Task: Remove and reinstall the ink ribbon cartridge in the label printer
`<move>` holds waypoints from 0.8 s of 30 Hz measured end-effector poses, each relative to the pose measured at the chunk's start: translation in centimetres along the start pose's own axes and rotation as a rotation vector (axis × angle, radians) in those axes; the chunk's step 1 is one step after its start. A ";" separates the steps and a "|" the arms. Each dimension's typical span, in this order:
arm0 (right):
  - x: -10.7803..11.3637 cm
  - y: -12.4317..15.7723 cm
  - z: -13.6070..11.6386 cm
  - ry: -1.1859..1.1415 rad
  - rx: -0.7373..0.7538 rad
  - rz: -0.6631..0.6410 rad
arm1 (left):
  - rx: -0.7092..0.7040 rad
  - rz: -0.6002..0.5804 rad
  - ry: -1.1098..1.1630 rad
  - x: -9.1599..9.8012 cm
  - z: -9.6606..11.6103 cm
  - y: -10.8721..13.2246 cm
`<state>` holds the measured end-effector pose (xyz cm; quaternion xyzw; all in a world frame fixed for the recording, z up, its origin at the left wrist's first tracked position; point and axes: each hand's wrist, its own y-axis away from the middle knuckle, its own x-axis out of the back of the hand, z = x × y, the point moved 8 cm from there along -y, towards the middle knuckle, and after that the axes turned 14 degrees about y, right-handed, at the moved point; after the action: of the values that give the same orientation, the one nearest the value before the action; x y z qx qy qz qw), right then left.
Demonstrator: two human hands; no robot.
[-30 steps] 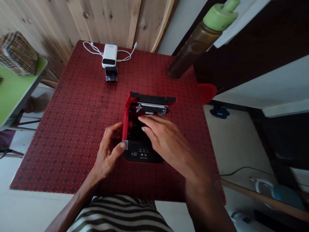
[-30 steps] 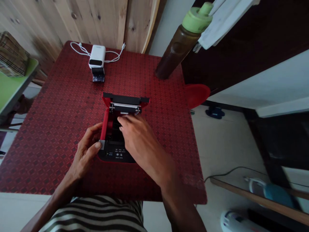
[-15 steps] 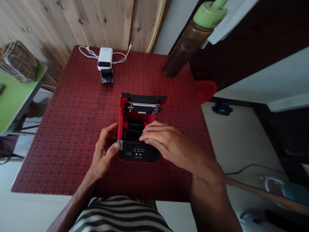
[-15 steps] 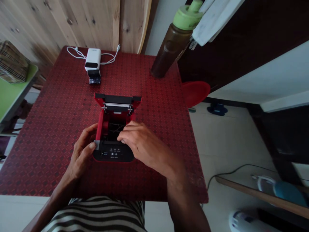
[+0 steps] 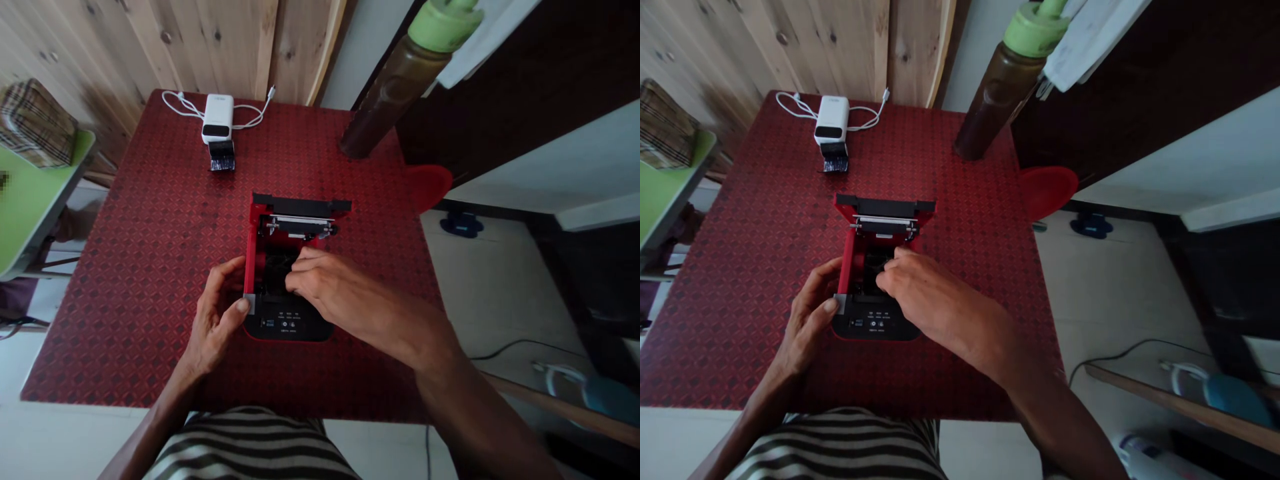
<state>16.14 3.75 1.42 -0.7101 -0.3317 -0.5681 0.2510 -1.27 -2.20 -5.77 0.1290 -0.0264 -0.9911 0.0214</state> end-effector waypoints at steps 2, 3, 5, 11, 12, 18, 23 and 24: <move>0.2 -0.1 -0.4 -0.022 0.051 -0.023 | 0.002 0.003 -0.002 0.0 0.1 -0.1; 0.4 -0.1 -0.5 -0.017 0.064 -0.017 | 0.001 0.008 -0.007 0.0 0.2 -0.1; 0.9 0.0 -0.6 0.012 0.059 0.032 | 0.004 0.019 -0.008 0.0 0.3 0.0; 2.8 2.0 -1.7 0.014 0.027 0.330 | 0.067 0.016 0.054 0.4 0.2 0.0; 3.0 2.5 -1.9 0.008 0.011 0.379 | 0.040 0.041 0.031 0.6 0.7 -0.3; 3.6 5.1 -3.2 0.064 -0.063 0.565 | -0.216 0.152 -0.105 0.4 5.4 -6.3; 2.9 6.3 -3.8 0.141 -0.114 0.617 | -0.244 0.182 -0.019 -1.2 6.5 -11.0; 2.8 6.5 -3.9 0.153 -0.116 0.630 | -0.239 0.187 0.006 -1.3 6.5 -11.2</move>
<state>18.95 -2.80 5.12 -0.7461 -0.0429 -0.5323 0.3978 -2.10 9.38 0.16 0.1253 0.0798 -0.9805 0.1288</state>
